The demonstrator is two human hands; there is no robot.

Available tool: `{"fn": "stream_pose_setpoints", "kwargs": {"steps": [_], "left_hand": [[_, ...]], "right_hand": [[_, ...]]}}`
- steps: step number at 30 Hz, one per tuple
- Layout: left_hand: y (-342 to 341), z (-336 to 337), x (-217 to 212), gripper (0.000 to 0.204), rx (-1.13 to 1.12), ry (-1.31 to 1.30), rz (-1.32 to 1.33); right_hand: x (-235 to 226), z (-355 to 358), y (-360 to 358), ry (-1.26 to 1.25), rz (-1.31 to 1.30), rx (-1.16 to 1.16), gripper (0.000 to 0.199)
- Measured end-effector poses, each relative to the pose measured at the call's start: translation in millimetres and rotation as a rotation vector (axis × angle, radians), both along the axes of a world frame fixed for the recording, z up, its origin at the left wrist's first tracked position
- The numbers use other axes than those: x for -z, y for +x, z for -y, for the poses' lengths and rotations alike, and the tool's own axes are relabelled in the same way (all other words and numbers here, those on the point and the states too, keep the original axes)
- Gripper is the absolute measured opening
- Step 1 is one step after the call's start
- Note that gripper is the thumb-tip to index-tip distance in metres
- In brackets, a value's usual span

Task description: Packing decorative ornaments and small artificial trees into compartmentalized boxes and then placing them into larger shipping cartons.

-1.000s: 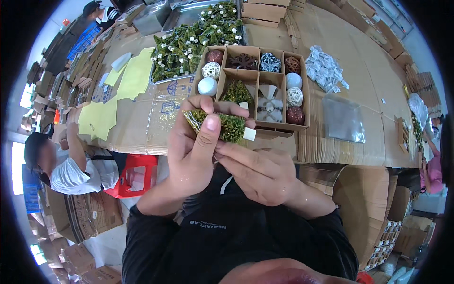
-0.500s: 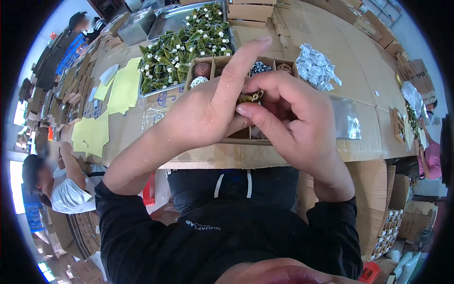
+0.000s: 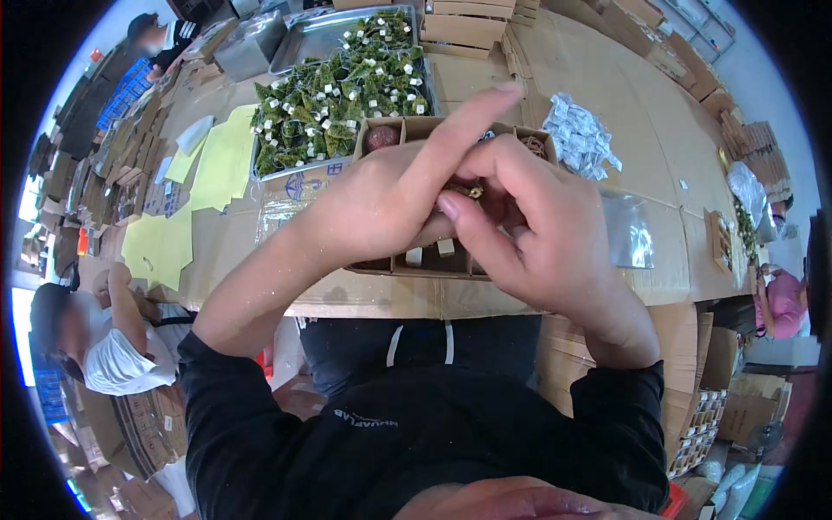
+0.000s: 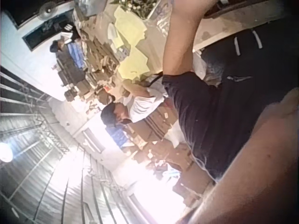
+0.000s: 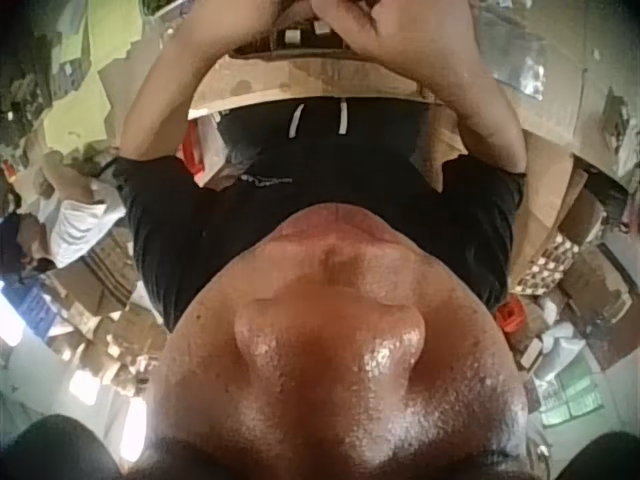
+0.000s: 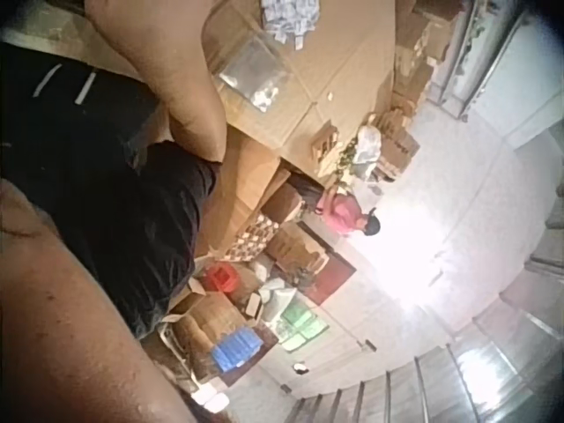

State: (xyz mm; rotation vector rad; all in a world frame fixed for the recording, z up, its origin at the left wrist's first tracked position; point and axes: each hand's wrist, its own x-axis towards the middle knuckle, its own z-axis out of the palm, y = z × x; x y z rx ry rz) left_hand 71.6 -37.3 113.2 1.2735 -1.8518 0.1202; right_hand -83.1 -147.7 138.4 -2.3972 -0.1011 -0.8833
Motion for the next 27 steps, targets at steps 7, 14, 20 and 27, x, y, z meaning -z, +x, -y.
{"fn": "stream_pose_setpoints", "kwargs": {"steps": [7,14,20,27], "left_hand": [[7,2,-3,0.043,-0.049,0.03,0.022],[8,6,-8,0.033,-0.212,-0.043,0.077],[7,-4,-16,0.057,-0.261,0.152,-0.078],[6,-23,9,0.034,-0.49,0.225,0.129]], "right_hand": [[-2,-2,-6,-0.079,0.078,-0.028,0.018],[-5,1,0,-0.192,0.126,0.115,0.022],[5,17,8,-0.031,0.103,0.128,0.012],[14,24,-3,0.099,0.225,0.242,0.01]]}}
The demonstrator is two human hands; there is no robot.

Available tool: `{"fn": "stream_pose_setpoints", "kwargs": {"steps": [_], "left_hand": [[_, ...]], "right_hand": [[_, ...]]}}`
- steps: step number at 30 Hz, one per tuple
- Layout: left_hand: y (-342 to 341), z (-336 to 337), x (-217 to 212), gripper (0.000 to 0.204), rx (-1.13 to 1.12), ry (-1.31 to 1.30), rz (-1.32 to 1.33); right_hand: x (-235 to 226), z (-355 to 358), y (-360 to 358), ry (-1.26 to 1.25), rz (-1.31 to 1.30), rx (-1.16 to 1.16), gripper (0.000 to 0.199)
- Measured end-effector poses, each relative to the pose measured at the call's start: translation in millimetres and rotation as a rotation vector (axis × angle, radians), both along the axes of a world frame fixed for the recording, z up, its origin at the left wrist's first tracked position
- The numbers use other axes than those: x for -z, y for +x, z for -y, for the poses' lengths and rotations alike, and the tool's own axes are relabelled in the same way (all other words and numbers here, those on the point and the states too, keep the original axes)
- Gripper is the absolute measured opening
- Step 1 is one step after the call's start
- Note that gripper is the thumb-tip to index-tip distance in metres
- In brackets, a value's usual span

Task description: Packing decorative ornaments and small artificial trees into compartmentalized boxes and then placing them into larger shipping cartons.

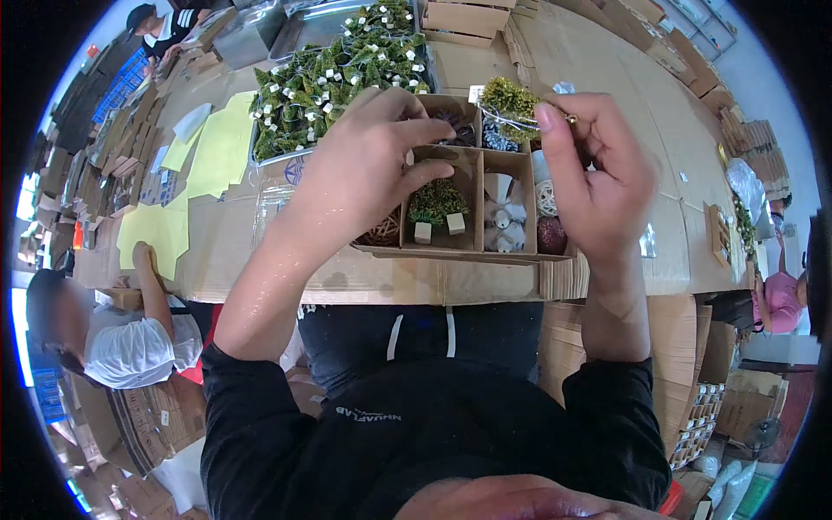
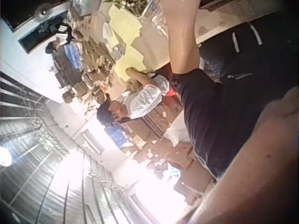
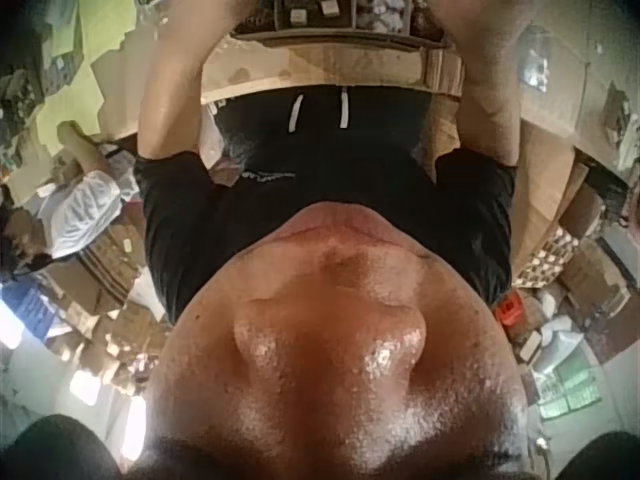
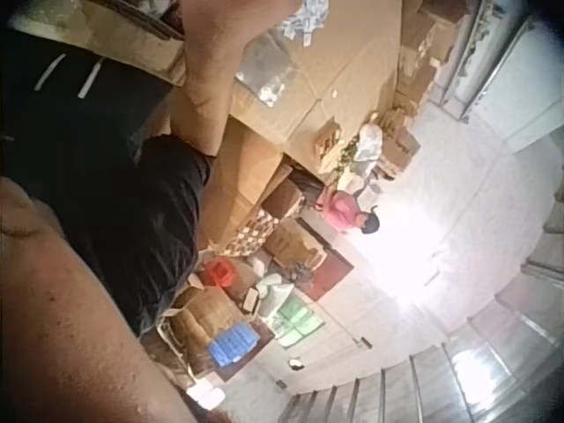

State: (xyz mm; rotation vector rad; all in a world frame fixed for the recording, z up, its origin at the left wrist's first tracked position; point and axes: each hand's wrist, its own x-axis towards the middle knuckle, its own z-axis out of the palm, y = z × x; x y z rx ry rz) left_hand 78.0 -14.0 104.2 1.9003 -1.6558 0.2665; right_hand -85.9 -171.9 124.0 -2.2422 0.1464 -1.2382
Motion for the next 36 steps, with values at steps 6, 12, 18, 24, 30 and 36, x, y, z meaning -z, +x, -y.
{"fn": "stream_pose_setpoints", "kwargs": {"steps": [6,12,18,24,30,36], "left_hand": [[3,3,5,0.013,-0.023,-0.064,0.004],[-19,-17,4,0.013,0.047,0.014,0.08],[-24,-31,-1,0.018,0.079,0.125,0.047],[-38,-40,-2,0.026,0.104,0.219,-0.054],[-47,-50,-6,0.049,0.089,0.233,-0.053],[-35,-63,10,0.044,0.138,0.07,-0.052]], "right_hand": [[5,-13,6,0.0,-0.041,0.068,0.011],[7,-22,9,-0.198,-0.137,-0.013,0.013],[13,-28,4,-0.32,-0.158,-0.109,0.014],[22,-20,4,-0.428,-0.325,-0.129,0.016],[20,-19,4,-0.474,-0.413,-0.226,0.021],[19,-23,4,-0.443,-0.433,-0.308,0.024]]}}
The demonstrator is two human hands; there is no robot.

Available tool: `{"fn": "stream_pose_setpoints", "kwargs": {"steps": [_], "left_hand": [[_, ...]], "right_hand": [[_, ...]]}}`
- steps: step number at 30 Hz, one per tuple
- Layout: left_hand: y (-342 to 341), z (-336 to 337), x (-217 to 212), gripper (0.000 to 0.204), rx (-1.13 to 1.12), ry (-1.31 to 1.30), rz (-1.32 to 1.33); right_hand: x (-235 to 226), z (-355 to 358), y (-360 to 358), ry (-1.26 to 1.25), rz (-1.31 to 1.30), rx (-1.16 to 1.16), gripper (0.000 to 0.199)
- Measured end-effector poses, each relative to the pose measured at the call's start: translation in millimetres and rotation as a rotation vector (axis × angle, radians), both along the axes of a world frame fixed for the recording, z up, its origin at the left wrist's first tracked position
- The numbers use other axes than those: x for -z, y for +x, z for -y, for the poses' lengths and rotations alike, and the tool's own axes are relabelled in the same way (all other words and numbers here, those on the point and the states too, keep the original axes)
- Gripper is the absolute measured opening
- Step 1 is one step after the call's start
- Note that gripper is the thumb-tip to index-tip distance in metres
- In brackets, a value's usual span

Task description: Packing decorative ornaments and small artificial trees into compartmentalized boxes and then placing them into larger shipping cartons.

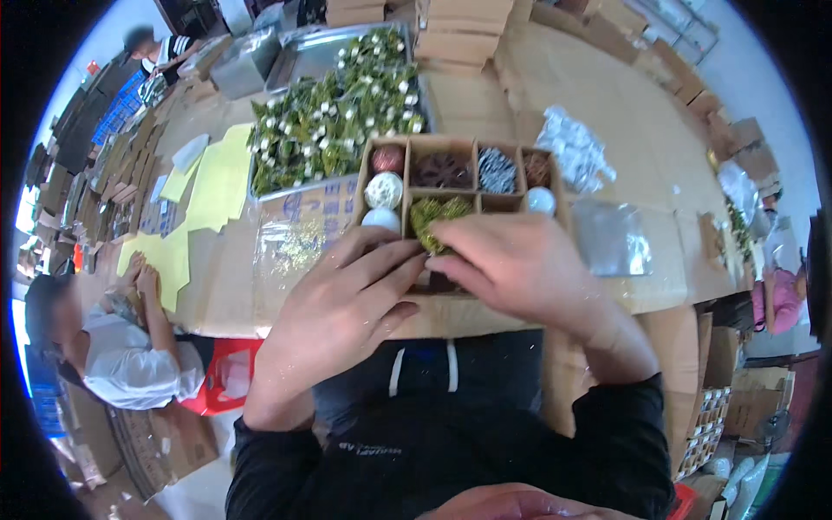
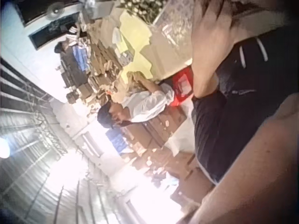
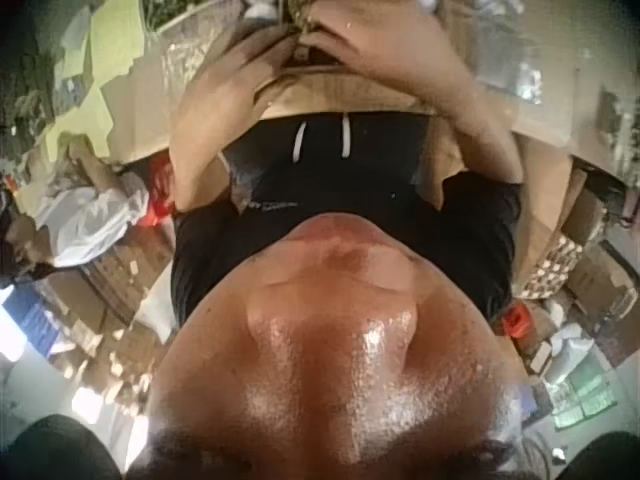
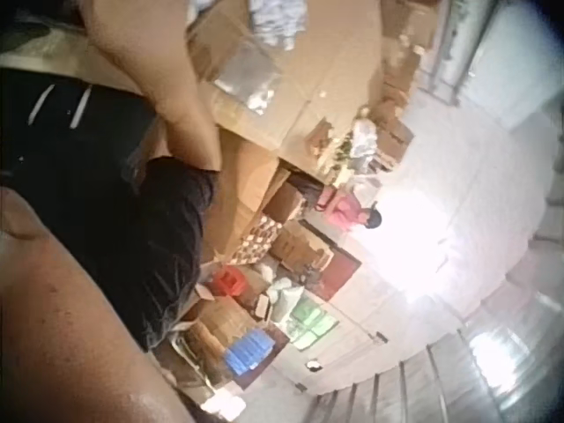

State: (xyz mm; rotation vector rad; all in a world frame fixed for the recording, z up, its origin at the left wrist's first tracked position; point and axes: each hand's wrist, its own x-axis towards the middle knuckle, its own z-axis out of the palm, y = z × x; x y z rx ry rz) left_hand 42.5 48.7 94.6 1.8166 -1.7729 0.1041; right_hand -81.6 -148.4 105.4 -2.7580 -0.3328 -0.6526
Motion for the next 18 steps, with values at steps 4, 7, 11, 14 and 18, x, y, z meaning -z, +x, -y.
{"fn": "stream_pose_setpoints", "kwargs": {"steps": [4,7,11,14,18], "left_hand": [[-1,-2,4,0.044,-0.027,-0.027,-0.043],[-6,1,2,0.048,-0.101,-0.122,-0.039],[-7,6,3,0.058,-0.074,-0.138,0.026],[-7,6,10,0.058,-0.073,-0.101,0.09],[-18,3,22,0.051,-0.132,-0.087,0.211]], "right_hand": [[-1,-8,-6,0.017,-0.05,0.032,0.022],[-6,-18,-9,0.055,-0.065,0.133,0.022],[-3,-33,-15,0.011,0.044,0.196,0.03],[8,-40,-25,0.01,-0.018,0.237,0.04],[16,-48,-31,-0.043,-0.026,0.297,0.047]]}}
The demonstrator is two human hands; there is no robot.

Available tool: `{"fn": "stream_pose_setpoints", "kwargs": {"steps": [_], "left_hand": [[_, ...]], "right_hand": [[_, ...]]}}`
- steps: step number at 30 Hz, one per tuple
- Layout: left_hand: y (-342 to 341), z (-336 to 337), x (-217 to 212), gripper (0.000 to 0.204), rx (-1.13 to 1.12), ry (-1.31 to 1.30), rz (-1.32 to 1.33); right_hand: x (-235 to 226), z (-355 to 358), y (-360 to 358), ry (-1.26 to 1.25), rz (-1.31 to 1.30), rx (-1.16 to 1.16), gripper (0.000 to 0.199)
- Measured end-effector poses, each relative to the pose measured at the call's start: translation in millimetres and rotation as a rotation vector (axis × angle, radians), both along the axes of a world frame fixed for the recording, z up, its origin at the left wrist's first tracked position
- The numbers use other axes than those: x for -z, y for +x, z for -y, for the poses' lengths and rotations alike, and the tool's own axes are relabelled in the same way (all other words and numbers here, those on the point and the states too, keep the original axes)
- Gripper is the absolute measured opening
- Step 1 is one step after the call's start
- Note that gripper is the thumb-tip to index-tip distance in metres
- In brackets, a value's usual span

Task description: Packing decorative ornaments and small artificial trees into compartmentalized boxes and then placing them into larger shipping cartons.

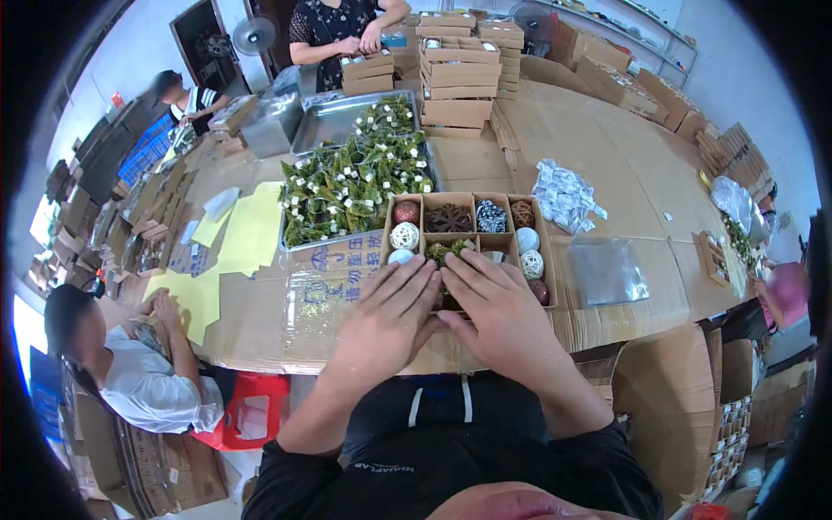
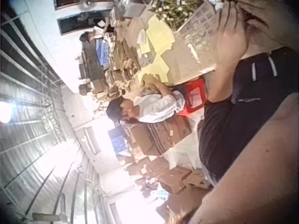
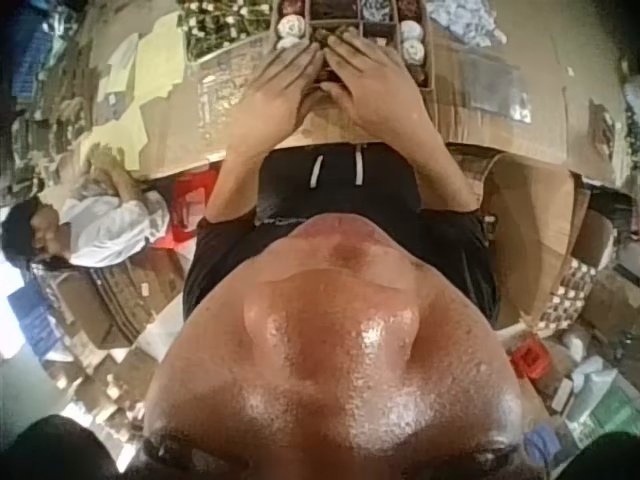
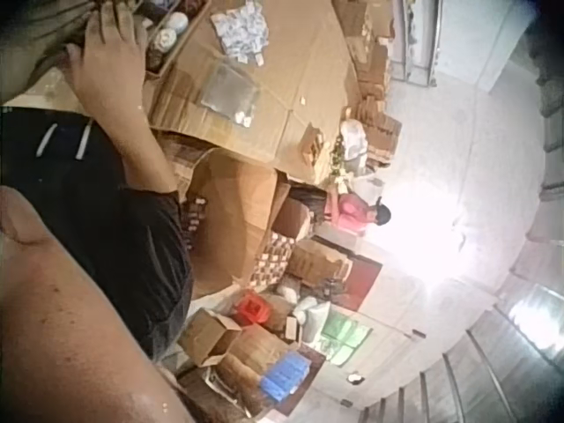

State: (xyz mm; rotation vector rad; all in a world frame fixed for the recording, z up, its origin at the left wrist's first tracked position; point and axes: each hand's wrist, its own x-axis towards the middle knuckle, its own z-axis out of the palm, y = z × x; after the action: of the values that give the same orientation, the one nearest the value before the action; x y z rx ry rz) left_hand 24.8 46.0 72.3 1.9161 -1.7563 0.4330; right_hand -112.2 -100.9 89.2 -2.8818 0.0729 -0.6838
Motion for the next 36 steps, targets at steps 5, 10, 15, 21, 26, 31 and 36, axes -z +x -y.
{"fn": "stream_pose_setpoints", "kwargs": {"steps": [5,10,15,21,26,31,36], "left_hand": [[-9,0,11,0.044,-0.036,0.018,0.074],[-11,1,11,0.044,-0.068,0.041,0.113],[-13,1,8,0.046,-0.08,0.051,0.053],[-8,4,-27,0.051,-0.051,0.163,-0.058],[-7,18,-68,0.056,-0.14,0.439,-0.148],[-8,33,-87,0.08,-0.073,0.348,-0.149],[-19,60,-51,0.102,-0.077,0.483,-0.082]], "right_hand": [[7,-7,0,-0.015,0.021,0.026,0.051],[6,-10,0,0.011,0.028,0.066,0.057],[6,-3,1,0.104,0.001,0.019,0.056],[-4,0,-5,0.262,0.0,-0.019,0.063],[-29,38,-32,0.468,0.175,-0.031,0.057],[-22,125,-72,0.549,0.324,0.518,0.034],[67,207,-93,0.547,-0.147,0.795,0.035]]}}
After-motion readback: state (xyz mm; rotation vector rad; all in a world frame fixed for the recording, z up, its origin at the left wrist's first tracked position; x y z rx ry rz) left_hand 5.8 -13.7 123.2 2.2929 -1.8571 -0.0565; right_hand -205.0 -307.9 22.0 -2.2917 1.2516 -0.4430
